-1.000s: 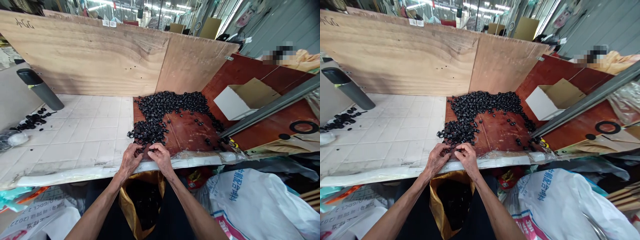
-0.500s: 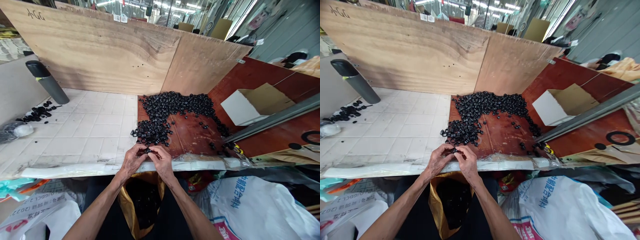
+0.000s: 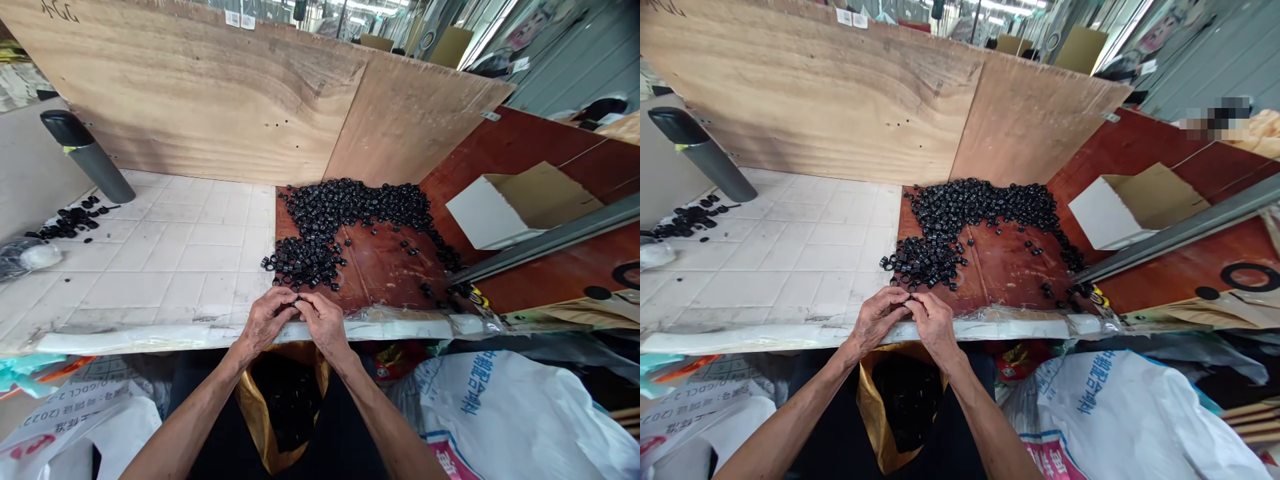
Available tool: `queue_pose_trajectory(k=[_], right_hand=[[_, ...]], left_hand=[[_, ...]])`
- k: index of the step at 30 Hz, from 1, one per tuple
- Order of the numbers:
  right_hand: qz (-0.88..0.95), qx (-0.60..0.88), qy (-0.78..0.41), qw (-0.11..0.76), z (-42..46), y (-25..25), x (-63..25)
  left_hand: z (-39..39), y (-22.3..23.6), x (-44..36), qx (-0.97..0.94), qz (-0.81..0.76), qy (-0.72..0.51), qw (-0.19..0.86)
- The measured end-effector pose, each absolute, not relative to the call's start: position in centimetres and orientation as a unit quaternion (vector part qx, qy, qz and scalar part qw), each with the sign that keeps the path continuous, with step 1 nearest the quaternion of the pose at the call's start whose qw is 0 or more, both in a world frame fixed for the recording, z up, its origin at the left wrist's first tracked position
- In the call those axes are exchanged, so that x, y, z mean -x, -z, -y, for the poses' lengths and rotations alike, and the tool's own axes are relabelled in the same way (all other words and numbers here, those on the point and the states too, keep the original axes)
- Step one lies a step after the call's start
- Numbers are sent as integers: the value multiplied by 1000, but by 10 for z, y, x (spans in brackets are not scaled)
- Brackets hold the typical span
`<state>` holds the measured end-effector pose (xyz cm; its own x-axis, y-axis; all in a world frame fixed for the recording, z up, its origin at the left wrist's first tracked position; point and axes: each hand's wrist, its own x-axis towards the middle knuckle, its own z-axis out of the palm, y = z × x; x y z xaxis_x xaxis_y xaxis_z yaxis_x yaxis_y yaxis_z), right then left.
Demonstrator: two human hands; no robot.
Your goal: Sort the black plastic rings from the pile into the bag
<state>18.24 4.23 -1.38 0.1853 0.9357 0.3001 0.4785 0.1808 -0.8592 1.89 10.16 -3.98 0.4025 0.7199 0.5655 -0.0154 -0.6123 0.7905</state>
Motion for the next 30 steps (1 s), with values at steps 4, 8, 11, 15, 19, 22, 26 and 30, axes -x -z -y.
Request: queue_pose_trajectory(k=[4,8,11,15,19,22,26,30], right_hand=[[582,602,-240,491,-43,13,-177],[591,587,-240,499,-42,13,-177],[622,574,-218,487,-42,13,-182],[656,585,-174,444,-46,15,-185],[652,628,-143,400,-49,19,-180],[621,648,-152,414,-47,18,-174],[605,617,-187,467,-40,14,-171],[598,630,-191,457,-40,12,-176]], left_hand=[[-102,41,-19,-733,-248,-500,390],[-103,42,-20,-701,-263,-504,430],[-103,42,-21,-690,-274,-496,451],[-101,42,-20,-712,-269,-498,416],[-100,40,-20,-736,-259,-481,399],[-102,40,-21,-720,-270,-482,419],[-103,43,-21,-694,-266,-510,433],[-103,45,-20,-708,-274,-491,427]])
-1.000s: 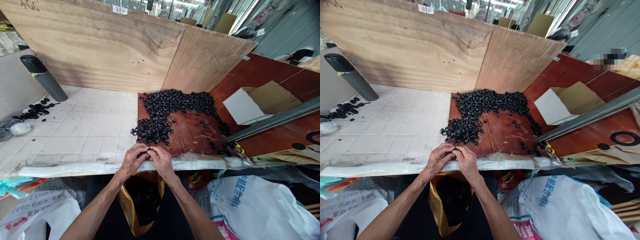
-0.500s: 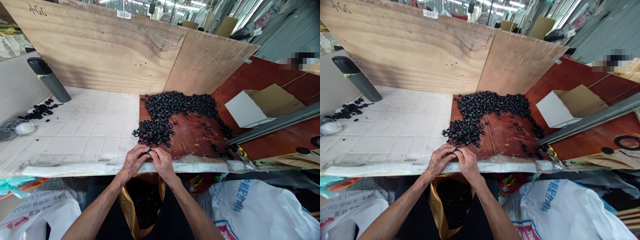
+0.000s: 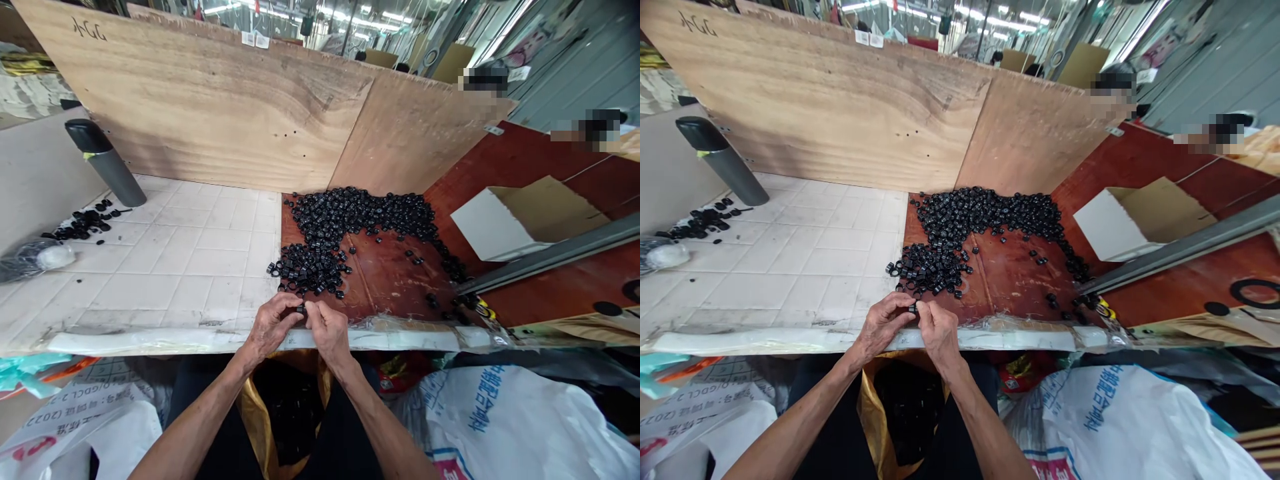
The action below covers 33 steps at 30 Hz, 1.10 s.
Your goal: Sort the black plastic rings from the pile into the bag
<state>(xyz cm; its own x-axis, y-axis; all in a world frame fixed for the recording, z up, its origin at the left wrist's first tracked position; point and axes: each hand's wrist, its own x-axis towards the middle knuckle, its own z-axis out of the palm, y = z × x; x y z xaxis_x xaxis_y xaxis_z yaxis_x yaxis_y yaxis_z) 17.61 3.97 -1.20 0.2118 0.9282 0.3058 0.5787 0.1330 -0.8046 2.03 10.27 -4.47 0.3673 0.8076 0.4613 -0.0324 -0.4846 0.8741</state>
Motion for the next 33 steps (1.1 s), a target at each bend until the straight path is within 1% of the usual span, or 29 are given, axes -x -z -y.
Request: queue_pose_trajectory(k=[5,9,17,20,23,27,29,31,33], right_hand=[[609,599,-222,470,-41,16,-180],[603,629,-198,449,-41,16,-180],[613,630,-169,446,-34,12,-181],[611,601,-204,472,-32,11,-180],[590,614,-231,471,-28,7,-180],[626,576,-203,485,-18,1,-180],[661,547,-199,475,-12,0,-178],[662,554,-199,463,-5,2,-173],[626,595,-220,455,0,5,-167]], left_hand=[[-102,43,-20,-707,-267,-493,432],[-102,42,-20,-721,-264,-485,419],[-104,42,-19,-721,-268,-486,415],[-103,40,-19,-716,-263,-476,438],[-96,38,-17,-696,-264,-458,485],[-73,39,-14,-592,-283,-436,616],[-61,40,-11,-544,-288,-416,669],[-51,41,-7,-544,-295,-421,663],[-45,41,-4,-593,-307,-442,598]])
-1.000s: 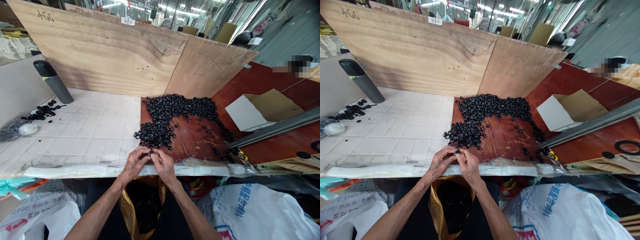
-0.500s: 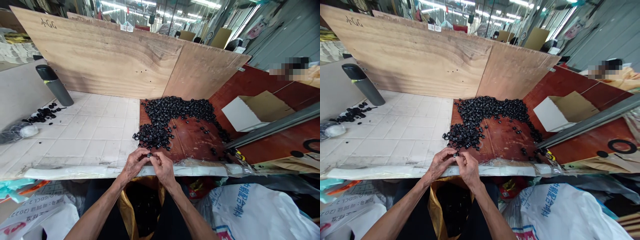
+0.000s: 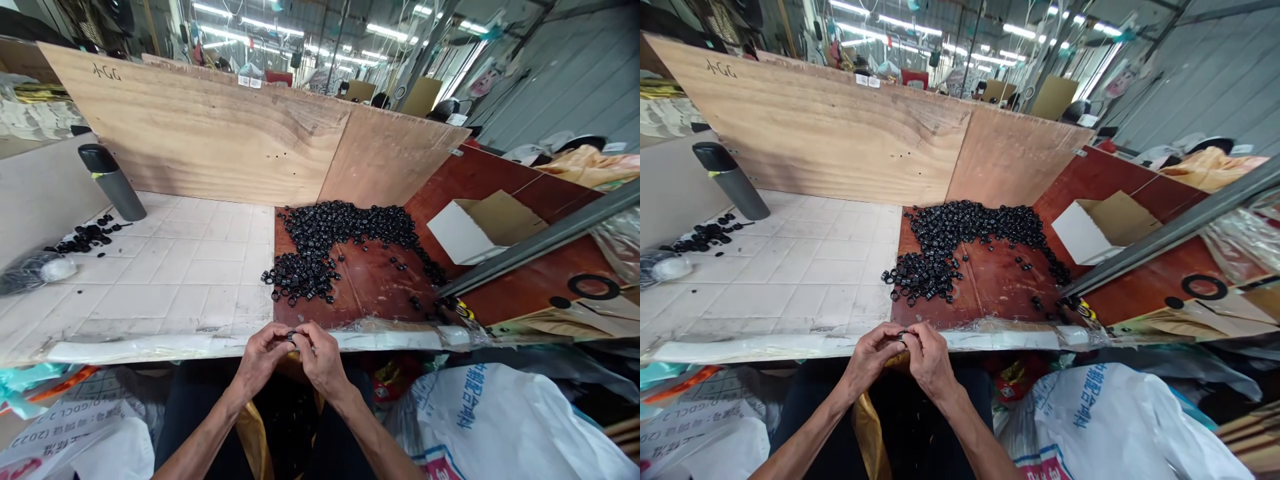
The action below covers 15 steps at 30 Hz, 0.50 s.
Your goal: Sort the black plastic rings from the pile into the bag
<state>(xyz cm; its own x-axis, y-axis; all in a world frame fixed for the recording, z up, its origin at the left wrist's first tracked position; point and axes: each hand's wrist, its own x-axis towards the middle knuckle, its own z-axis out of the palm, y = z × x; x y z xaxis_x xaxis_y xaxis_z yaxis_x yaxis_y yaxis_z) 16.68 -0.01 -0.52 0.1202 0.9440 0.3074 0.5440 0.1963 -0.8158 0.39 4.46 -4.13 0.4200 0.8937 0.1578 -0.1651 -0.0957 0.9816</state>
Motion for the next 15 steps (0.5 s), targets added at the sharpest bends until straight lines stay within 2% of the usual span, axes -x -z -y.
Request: queue_pose_trajectory(k=[3,8,10,12,15], right_hand=[[554,633,-295,453,9,9,-160],[614,567,-289,467,22,3,-163],[601,566,-315,468,26,1,-163],[541,576,-387,475,28,2,-162],[402,565,-519,499,32,7,-159]], left_hand=[[-39,38,0,-636,-322,-462,528],[-35,29,3,-507,-320,-407,690],[-32,29,3,-504,-311,-402,698],[-29,32,4,-547,-308,-432,648],[-24,42,5,-668,-288,-459,510]])
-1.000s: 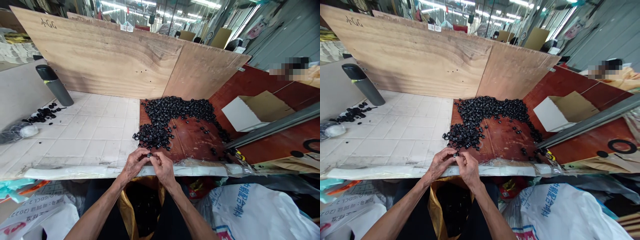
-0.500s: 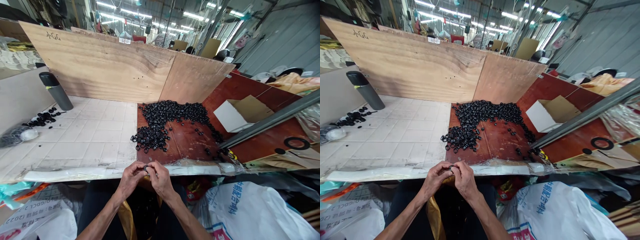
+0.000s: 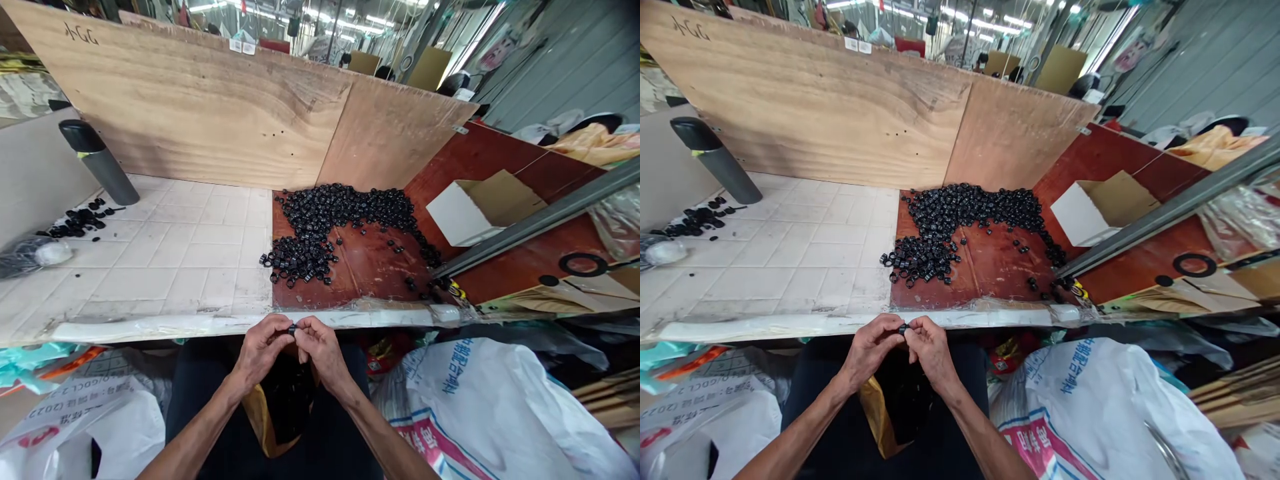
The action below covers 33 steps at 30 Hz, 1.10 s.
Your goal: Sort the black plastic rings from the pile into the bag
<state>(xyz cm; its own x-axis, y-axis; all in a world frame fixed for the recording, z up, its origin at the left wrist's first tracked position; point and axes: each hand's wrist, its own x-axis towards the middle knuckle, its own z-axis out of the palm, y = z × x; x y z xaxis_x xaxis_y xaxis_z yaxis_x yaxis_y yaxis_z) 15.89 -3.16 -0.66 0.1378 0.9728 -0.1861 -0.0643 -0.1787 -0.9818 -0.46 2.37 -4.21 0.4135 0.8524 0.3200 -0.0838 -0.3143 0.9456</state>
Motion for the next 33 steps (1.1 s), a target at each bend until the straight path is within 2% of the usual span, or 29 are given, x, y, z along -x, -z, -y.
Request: queue_pose_trajectory(k=[4,7,9,12,15,18,20,24,27,29,30,33], right_hand=[[203,524,-672,482,36,18,-160],[118,527,-740,402,41,28,-163],[161,563,-701,406,46,35,-162],[346,610,-532,474,55,43,-160],[477,611,-417,475,62,45,-160],[510,616,-363,478,63,48,-159],[480,625,-378,487,63,53,-154],[366,610,-484,510,66,66,-141],[392,613,-497,472,70,65,-146],[483,640,-418,427,64,55,-163],[528,658,-339,417,56,49,-176],[570,680,-134,441,15,34,-220]], left_hand=[[-18,57,10,-800,-212,-440,348],[-15,65,14,-844,-160,-402,317],[-13,69,13,-829,-175,-386,366],[-8,69,7,-715,-256,-396,516],[-2,68,-1,-579,-306,-391,647],[4,71,-6,-530,-325,-394,677],[8,78,-5,-560,-335,-413,635],[13,91,6,-689,-328,-434,479],[10,84,20,-773,-275,-385,423],[-1,67,25,-821,-243,-317,408],[-9,58,24,-838,-243,-290,394],[-45,33,5,-834,-342,-294,319]])
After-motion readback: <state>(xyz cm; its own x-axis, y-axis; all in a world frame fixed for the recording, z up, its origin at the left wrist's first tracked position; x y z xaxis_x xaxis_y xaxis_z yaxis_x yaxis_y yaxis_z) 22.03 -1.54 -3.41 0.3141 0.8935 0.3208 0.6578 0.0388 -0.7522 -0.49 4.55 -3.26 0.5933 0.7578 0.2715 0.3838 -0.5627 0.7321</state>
